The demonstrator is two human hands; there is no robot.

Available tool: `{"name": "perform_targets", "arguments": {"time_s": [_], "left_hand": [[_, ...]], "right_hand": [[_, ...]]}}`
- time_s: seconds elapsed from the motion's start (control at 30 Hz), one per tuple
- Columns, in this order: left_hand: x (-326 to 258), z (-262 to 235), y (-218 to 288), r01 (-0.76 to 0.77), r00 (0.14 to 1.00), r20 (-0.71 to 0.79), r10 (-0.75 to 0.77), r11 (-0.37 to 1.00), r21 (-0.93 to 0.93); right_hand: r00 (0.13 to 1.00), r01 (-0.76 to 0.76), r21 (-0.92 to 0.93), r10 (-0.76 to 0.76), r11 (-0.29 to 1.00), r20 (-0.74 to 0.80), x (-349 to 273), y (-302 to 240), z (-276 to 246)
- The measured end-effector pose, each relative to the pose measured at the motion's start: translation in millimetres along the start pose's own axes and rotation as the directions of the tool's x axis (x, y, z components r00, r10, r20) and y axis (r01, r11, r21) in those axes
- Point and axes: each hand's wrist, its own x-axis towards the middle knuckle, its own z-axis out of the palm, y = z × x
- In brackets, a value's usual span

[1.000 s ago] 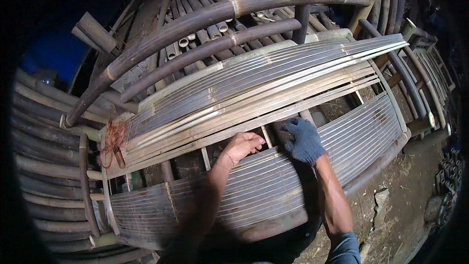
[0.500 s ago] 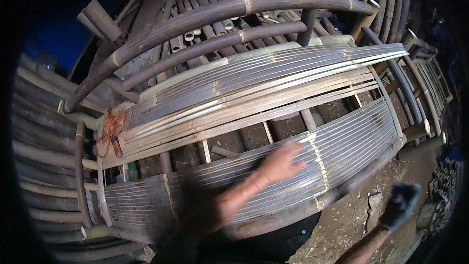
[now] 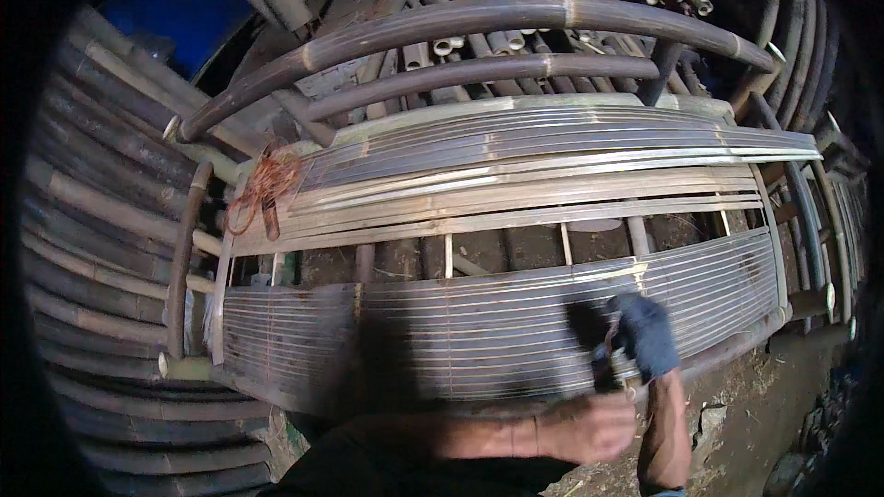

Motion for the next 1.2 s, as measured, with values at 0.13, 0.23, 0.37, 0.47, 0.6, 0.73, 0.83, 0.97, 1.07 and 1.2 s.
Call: {"name": "perform_targets", "arguments": {"time_s": [0.13, 0.23, 0.37, 0.47, 0.6, 0.73, 0.83, 0.97, 1.07, 1.2], "left_hand": [[32.4, -75.5, -67.7, 0.431, 0.777, -0.586, -0.229, 0.873, 0.230], [3.2, -97.1, -152.3, 0.666, 0.745, -0.531, -0.403, 0.495, 0.559], [4.3, -92.9, -160.0, 0.669, 0.730, -0.439, -0.525, 0.412, 0.619], [9.4, -95.2, -157.1, 0.665, 0.726, -0.418, -0.547, 0.400, 0.630], [15.1, -101.8, -154.2, 0.692, 0.681, -0.355, -0.640, 0.404, 0.598], [17.7, -106.9, -153.3, 0.728, 0.607, -0.341, -0.718, 0.329, 0.602], [22.3, -106.0, -153.7, 0.736, 0.607, -0.342, -0.717, 0.346, 0.581], [21.6, -107.1, -157.0, 0.721, 0.607, -0.311, -0.731, 0.343, 0.601], [23.9, -112.6, -154.4, 0.720, 0.616, -0.241, -0.750, 0.412, 0.559], [28.3, -112.4, -147.2, 0.727, 0.614, -0.267, -0.743, 0.400, 0.558]], "right_hand": [[0.862, 0.499, 0.325, -0.423, 0.803, -0.280, 25.0, -4.8, -54.5], [0.693, 0.430, 0.851, -0.714, 0.300, -0.098, 30.8, -23.3, -68.7], [0.955, 0.276, 0.148, -0.288, 0.950, 0.069, 26.2, -27.7, -101.4], [0.990, 0.141, -0.881, -0.067, 0.451, 0.124, 36.8, 16.4, -90.5], [0.986, 0.114, -0.721, 0.010, 0.684, 0.165, 13.1, 4.7, -60.4], [0.912, 0.399, -0.098, -0.383, 0.912, 0.149, 32.2, -5.8, -46.7], [0.869, 0.410, 0.605, -0.494, 0.683, -0.032, 66.6, -12.8, 1.3], [0.939, 0.257, 0.704, -0.344, 0.662, -0.020, 91.8, -26.7, 45.6], [0.898, 0.428, 0.106, -0.436, 0.897, 0.061, 56.9, -4.3, 79.2], [0.922, 0.387, -0.268, -0.364, 0.882, 0.134, 26.4, -2.8, 89.5]]}}
